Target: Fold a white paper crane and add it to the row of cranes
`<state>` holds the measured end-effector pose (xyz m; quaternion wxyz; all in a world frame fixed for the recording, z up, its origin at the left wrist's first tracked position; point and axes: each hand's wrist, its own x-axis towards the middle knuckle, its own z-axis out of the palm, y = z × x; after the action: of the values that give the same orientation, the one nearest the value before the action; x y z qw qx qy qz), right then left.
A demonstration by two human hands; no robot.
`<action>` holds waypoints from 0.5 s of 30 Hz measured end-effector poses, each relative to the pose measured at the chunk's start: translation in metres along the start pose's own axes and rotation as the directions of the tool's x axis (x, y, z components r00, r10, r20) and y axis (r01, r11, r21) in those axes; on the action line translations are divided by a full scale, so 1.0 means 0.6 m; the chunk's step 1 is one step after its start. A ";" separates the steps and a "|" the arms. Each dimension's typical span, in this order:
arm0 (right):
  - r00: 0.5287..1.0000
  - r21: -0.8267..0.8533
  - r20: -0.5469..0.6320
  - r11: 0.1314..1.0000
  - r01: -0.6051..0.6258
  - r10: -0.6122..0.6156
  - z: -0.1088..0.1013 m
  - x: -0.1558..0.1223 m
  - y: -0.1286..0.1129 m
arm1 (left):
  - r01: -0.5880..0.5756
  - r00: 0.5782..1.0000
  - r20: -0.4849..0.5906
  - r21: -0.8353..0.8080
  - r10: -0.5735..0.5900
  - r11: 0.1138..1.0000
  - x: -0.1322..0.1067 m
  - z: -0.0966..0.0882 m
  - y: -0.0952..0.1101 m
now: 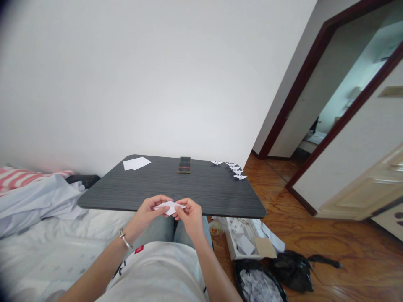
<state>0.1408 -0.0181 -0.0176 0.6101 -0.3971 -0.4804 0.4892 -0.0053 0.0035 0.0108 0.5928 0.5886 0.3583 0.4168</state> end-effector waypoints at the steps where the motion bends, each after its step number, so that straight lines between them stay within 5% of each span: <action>1: 1.000 0.006 0.002 1.000 -0.002 0.002 0.000 0.000 0.000 | -0.001 1.000 0.004 0.003 0.001 1.000 0.000 0.000 0.000; 15: 0.998 0.112 0.017 0.992 -0.054 0.053 0.000 0.000 -0.001 | 0.036 0.999 0.040 -0.082 -0.033 0.996 -0.001 -0.004 -0.002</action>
<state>0.1409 -0.0180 -0.0170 0.6148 -0.3713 -0.4455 0.5344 -0.0076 0.0042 0.0095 0.6306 0.5653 0.3392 0.4096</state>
